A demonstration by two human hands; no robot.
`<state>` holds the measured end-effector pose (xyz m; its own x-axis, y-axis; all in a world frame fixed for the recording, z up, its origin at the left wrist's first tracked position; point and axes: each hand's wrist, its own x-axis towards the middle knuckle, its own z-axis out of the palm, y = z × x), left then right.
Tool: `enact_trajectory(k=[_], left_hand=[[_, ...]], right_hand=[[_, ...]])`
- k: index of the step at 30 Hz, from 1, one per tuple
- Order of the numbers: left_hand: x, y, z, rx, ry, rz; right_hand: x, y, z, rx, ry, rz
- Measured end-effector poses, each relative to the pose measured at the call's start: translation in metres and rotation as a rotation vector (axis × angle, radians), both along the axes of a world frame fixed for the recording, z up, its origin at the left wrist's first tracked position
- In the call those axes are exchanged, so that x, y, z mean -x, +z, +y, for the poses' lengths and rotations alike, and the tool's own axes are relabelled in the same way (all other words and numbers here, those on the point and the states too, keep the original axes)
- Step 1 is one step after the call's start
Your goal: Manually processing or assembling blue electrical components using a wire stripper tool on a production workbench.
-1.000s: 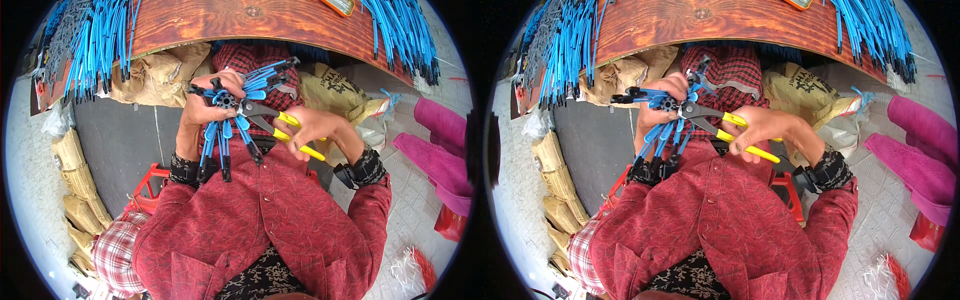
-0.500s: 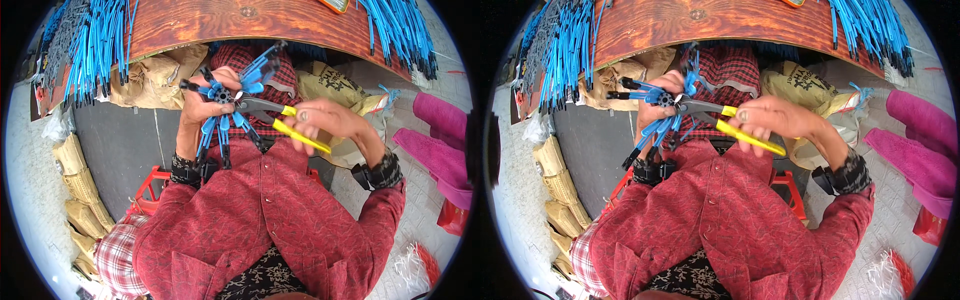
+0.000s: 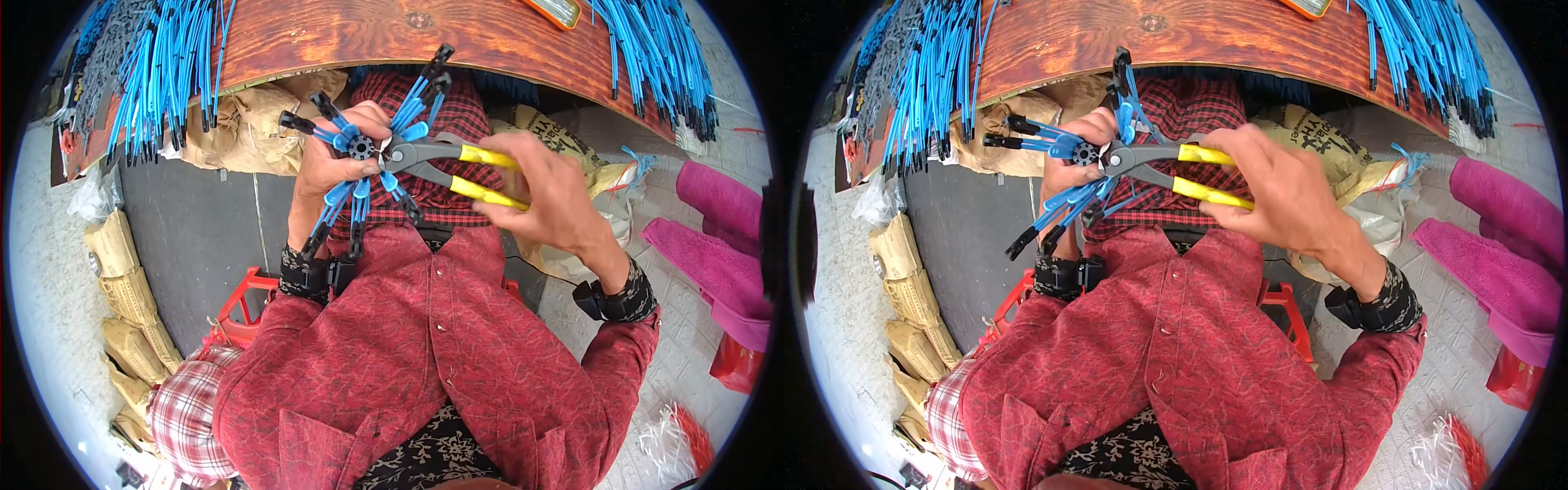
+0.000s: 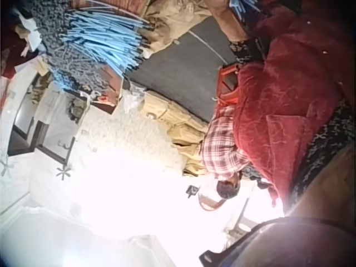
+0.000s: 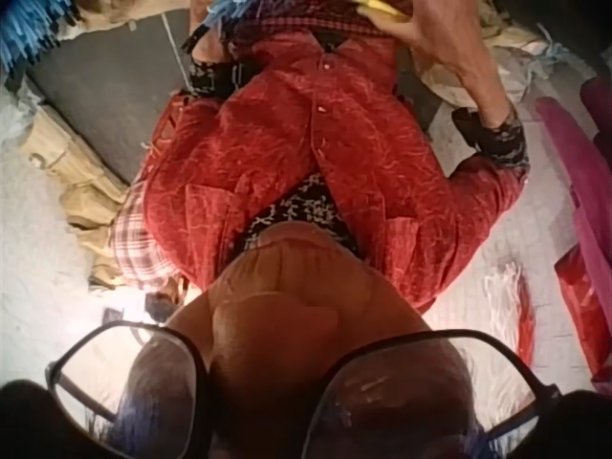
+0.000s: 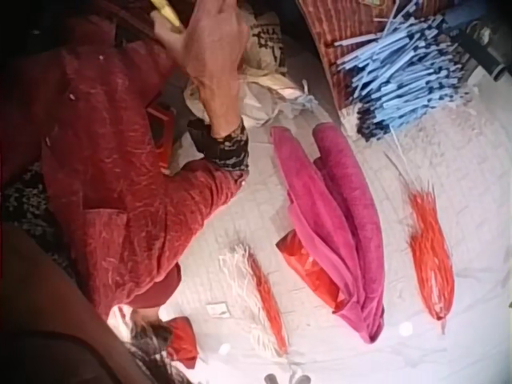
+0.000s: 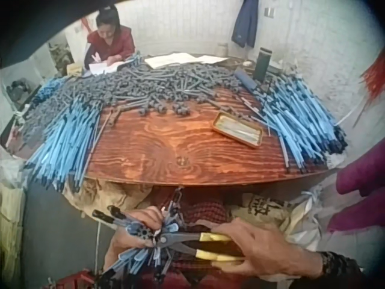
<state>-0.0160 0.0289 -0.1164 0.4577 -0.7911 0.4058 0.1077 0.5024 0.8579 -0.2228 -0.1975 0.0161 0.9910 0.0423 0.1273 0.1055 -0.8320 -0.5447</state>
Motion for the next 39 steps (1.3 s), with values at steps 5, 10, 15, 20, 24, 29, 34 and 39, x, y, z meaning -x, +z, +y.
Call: enact_trajectory(k=[5,10,15,20,24,29,34,39], left_hand=[[-0.006,0.004,0.006,-0.065,-0.02,-0.069],[-0.002,0.006,0.004,-0.059,-0.036,-0.027],[0.0,0.007,0.001,-0.033,0.009,-0.099],[-0.004,0.005,0.004,-0.036,0.066,-0.049],[-0.005,0.005,0.003,-0.046,0.11,-0.037],[0.0,0.015,0.007,-0.144,0.071,-0.038],[-0.008,0.007,0.004,-0.004,-0.004,-0.144],[-0.009,0.0,0.008,-0.026,0.07,-0.07]], right_hand=[[-0.011,-0.004,-0.015,0.167,0.101,-0.167],[-0.015,-0.031,-0.02,-1.27,0.18,1.089],[-0.022,-0.016,-0.023,-0.87,0.041,0.926],[-0.005,-0.005,-0.001,-0.243,-0.04,0.372],[-0.014,0.001,-0.008,0.157,0.073,-0.213],[-0.024,0.0,-0.028,-0.916,0.095,0.893],[-0.021,-0.016,-0.031,-1.043,0.105,1.044],[-0.026,0.01,-0.011,-0.313,0.031,0.632]])
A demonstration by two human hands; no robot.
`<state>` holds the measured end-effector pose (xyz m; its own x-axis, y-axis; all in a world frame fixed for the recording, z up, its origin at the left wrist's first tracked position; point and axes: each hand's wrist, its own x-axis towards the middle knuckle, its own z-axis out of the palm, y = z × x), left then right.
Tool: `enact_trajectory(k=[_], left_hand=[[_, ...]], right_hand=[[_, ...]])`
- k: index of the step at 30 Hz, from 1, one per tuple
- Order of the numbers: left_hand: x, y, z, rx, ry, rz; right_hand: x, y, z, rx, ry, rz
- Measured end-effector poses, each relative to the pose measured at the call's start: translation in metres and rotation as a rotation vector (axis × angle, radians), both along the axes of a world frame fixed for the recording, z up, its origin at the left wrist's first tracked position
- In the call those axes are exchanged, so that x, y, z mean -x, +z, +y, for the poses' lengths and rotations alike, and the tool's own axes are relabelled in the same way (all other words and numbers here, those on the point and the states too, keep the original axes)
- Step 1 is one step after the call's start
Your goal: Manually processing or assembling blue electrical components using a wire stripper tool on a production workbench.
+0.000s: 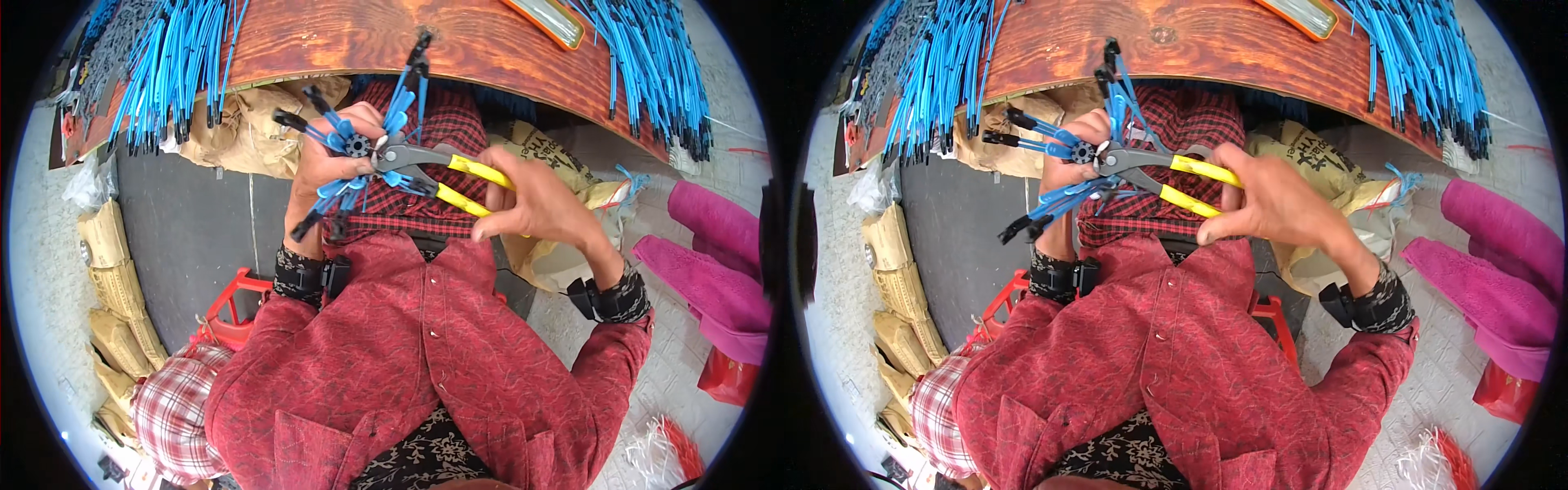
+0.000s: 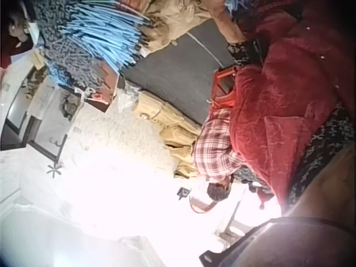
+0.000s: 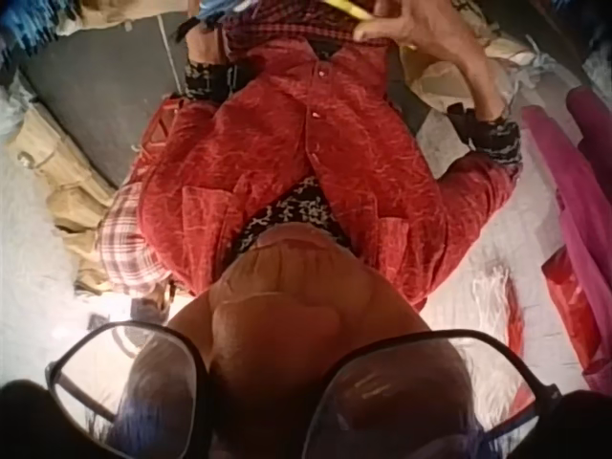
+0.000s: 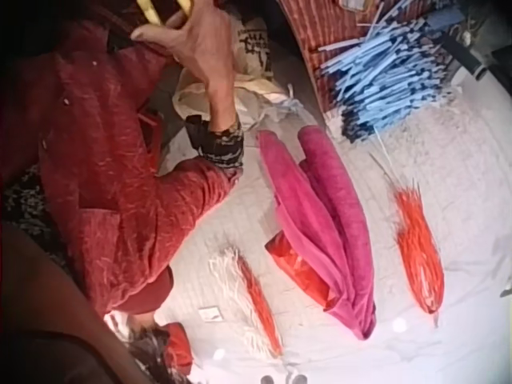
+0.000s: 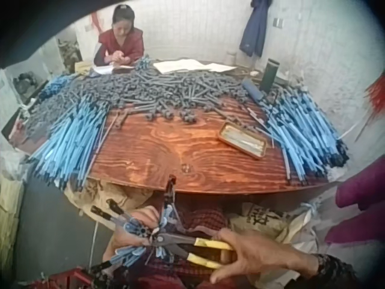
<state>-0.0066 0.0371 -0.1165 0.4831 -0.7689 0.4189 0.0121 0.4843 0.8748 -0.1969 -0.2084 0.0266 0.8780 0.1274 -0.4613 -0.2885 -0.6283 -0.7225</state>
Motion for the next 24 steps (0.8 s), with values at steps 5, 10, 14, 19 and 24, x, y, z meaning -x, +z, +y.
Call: enact_trajectory(k=[5,10,14,19,24], left_hand=[[0.001,0.003,-0.003,0.034,0.031,0.047],[0.001,-0.004,0.007,0.03,0.047,0.055],[0.007,-0.002,-0.004,0.092,-0.032,0.081],[0.008,0.007,0.002,0.017,-0.034,0.038],[0.007,0.001,-0.004,0.064,-0.044,-0.001]], right_hand=[[0.01,-0.001,0.006,0.302,0.0,-0.509],[-0.003,-0.017,-0.009,-0.065,0.014,-0.267],[0.006,-0.051,-0.016,-0.792,-0.067,0.449],[-0.002,-0.024,-0.009,-0.302,0.236,0.009],[-0.003,-0.024,-0.013,-0.48,0.104,0.175]])
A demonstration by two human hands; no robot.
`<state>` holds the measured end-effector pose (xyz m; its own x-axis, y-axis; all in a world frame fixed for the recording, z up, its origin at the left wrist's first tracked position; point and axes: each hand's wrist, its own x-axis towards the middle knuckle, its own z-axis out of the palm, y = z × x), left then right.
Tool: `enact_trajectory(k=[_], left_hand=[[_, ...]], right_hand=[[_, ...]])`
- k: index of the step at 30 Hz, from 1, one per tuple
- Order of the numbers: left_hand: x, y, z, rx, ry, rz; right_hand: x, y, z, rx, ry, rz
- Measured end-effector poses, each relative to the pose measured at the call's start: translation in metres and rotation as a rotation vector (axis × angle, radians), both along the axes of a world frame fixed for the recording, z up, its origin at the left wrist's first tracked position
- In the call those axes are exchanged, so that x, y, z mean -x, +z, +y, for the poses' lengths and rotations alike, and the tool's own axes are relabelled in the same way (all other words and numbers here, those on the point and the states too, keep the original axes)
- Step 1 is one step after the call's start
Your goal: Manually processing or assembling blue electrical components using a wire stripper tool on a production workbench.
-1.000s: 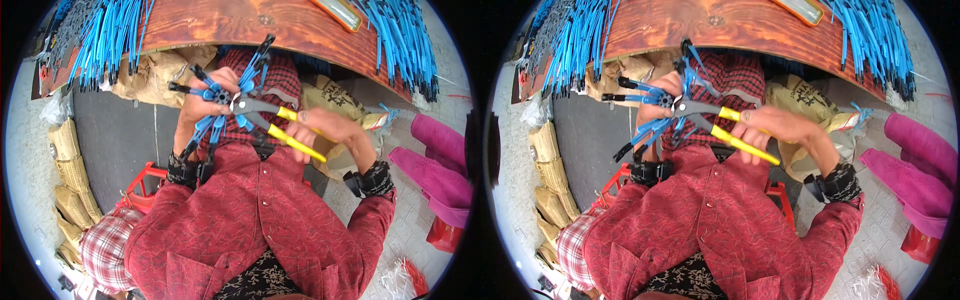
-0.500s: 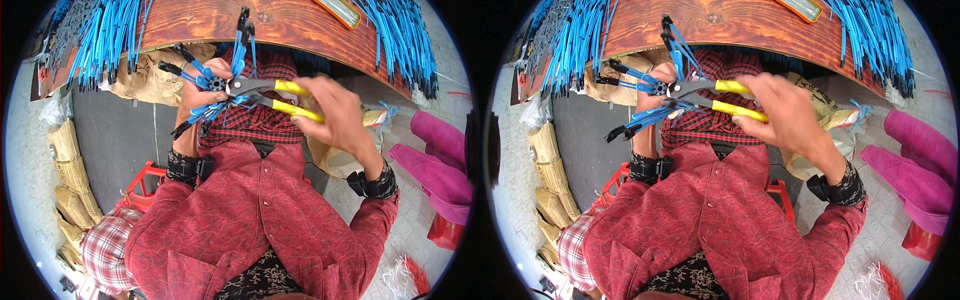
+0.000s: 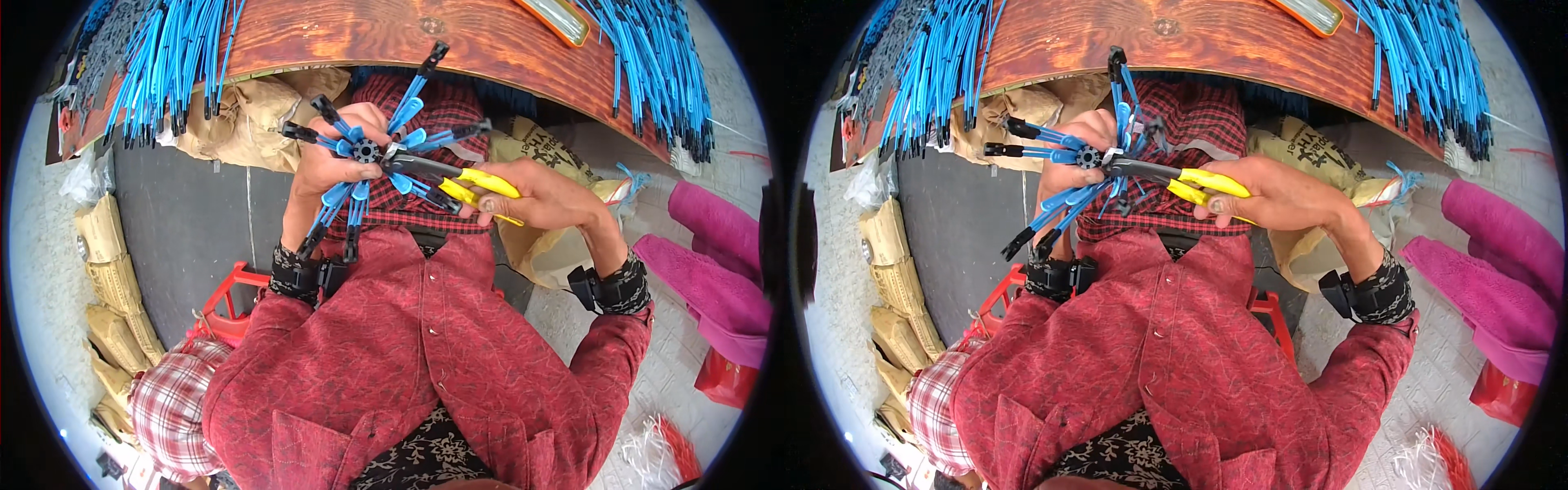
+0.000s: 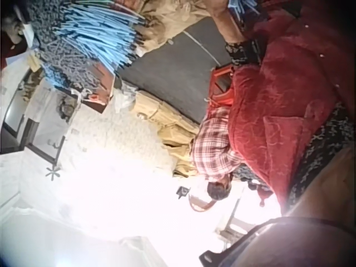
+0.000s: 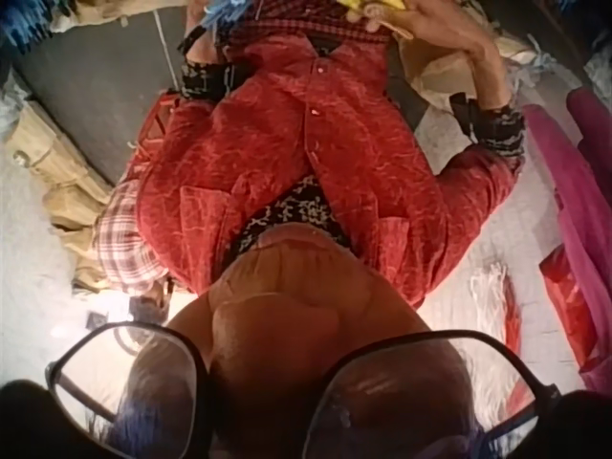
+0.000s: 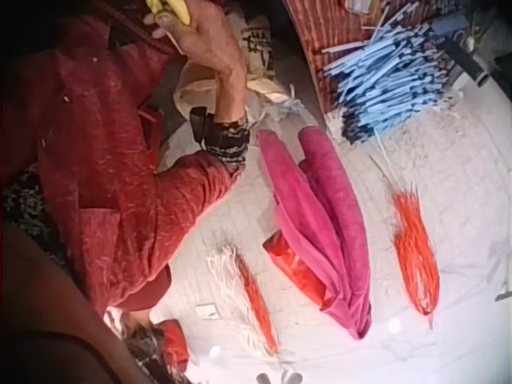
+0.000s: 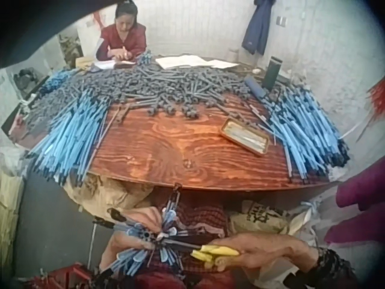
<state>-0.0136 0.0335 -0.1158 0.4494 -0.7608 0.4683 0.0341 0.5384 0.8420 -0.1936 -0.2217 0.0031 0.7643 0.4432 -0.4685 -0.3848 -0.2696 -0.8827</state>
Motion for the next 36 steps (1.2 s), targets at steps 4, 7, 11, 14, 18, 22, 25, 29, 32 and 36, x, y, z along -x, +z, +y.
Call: enact_trajectory(k=[4,7,11,14,18,22,25,29,32,36], left_hand=[[-0.001,-0.001,-0.001,0.012,-0.01,-0.003],[-0.002,-0.002,-0.001,0.007,-0.002,0.006],[-0.002,0.001,0.0,-0.005,-0.031,0.024],[0.001,0.003,0.001,-0.026,-0.024,0.043],[0.004,0.005,-0.001,-0.031,-0.034,0.057],[0.003,0.001,0.002,-0.054,-0.023,0.018],[0.007,0.007,0.002,-0.12,-0.005,0.05],[0.013,0.009,0.003,-0.289,0.053,0.18],[0.012,0.002,-0.001,-0.29,0.042,0.212],[0.011,0.025,-0.004,-0.282,0.019,0.168]], right_hand=[[0.001,-0.007,0.001,-0.128,-0.025,0.047],[-0.004,-0.002,0.001,-0.127,-0.027,0.138],[-0.005,0.003,0.002,-0.088,0.004,0.152],[0.007,0.011,0.011,-0.118,-0.062,0.191],[0.017,0.016,0.018,-0.125,-0.109,0.297],[0.022,0.02,0.031,-0.069,-0.168,0.317],[0.025,0.015,0.03,-0.014,-0.184,0.262],[0.018,0.021,0.02,0.096,-0.217,0.14],[0.014,0.024,0.014,0.174,-0.207,0.093],[0.014,0.016,0.017,0.5,-0.152,-0.243]])
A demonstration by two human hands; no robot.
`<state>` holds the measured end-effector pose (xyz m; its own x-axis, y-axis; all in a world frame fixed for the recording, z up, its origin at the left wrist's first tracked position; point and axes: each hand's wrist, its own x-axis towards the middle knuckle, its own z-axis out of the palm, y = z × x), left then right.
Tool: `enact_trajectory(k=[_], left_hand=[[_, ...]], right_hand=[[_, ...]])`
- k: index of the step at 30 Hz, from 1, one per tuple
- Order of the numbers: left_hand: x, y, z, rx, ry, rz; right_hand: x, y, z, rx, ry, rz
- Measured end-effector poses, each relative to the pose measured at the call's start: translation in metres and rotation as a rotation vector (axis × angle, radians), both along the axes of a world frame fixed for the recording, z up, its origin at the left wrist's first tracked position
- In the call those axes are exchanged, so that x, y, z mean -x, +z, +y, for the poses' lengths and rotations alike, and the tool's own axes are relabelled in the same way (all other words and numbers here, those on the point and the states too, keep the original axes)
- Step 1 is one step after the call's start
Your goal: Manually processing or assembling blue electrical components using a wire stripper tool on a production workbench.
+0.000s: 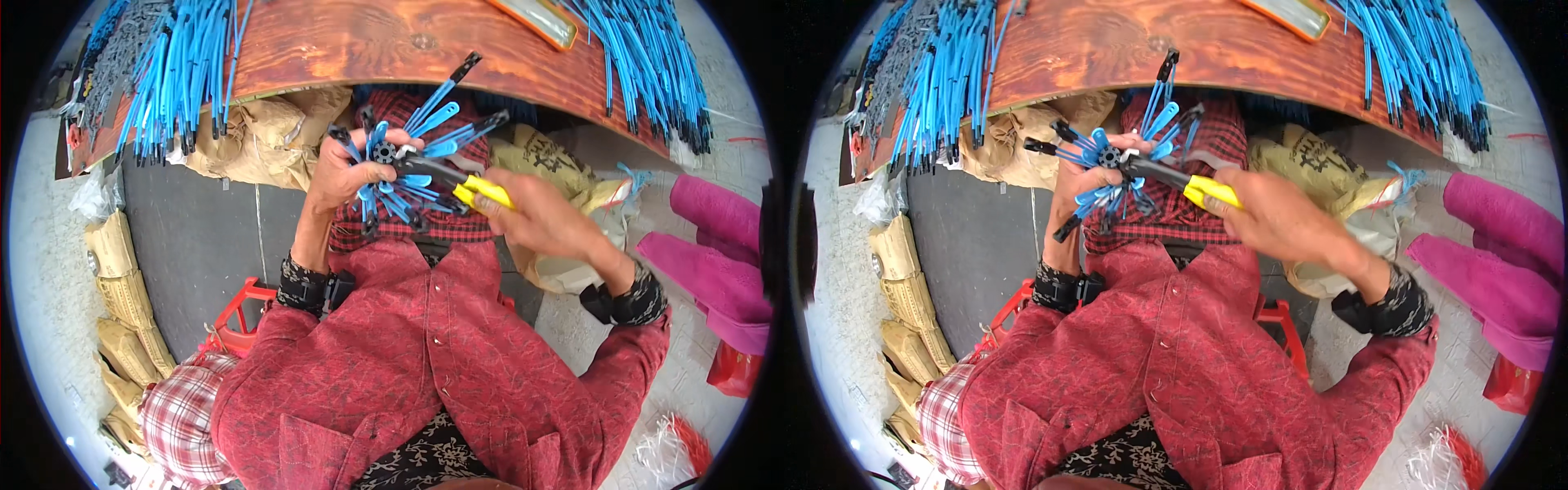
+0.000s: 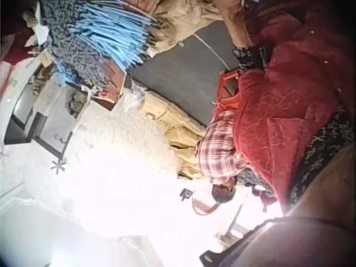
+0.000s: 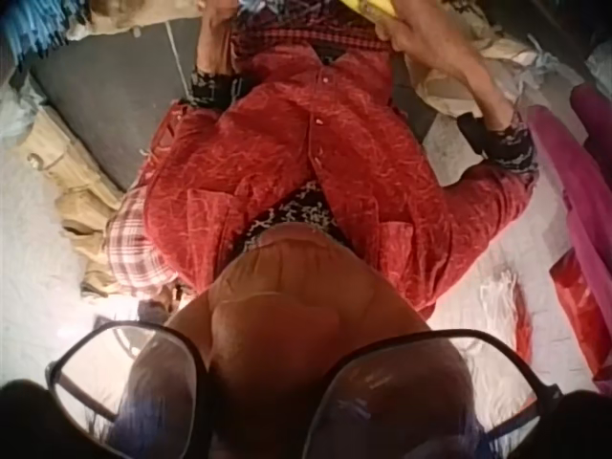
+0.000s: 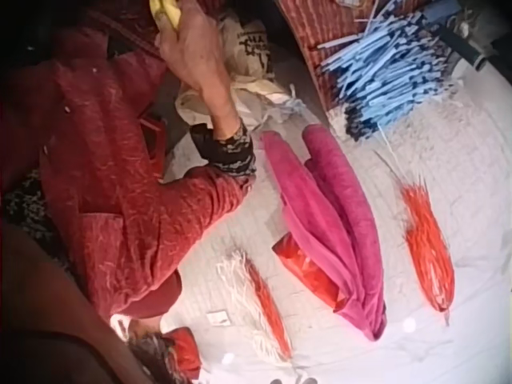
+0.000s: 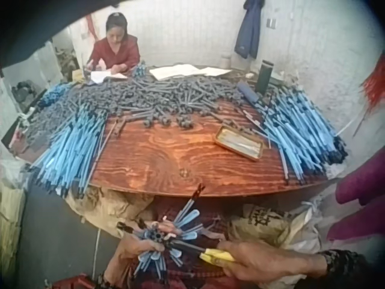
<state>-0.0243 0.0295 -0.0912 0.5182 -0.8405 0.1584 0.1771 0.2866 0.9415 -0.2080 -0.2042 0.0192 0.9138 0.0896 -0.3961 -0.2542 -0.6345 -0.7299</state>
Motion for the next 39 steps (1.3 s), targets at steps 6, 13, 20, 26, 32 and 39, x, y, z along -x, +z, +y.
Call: enact_trajectory(k=[6,13,20,26,32,39], left_hand=[[0.007,-0.005,-0.001,-0.085,0.088,0.036],[-0.002,0.008,0.04,0.012,0.239,-0.026],[-0.024,0.028,0.066,0.58,0.252,0.359],[-0.079,0.042,0.087,0.876,0.408,0.401],[-0.102,0.083,0.156,0.964,0.445,0.167],[-0.09,0.082,0.138,0.88,0.736,0.11]], right_hand=[[0.0,-0.006,0.003,0.387,0.055,-0.268],[-0.017,0.032,-0.007,-0.271,-0.18,-0.175],[-0.038,0.029,-0.046,-0.072,-0.372,-0.448],[-0.063,-0.024,-0.077,0.748,-0.328,-0.68],[-0.089,0.004,-0.056,0.79,-0.171,-0.881],[-0.281,-0.022,0.007,0.578,0.347,-1.176]])
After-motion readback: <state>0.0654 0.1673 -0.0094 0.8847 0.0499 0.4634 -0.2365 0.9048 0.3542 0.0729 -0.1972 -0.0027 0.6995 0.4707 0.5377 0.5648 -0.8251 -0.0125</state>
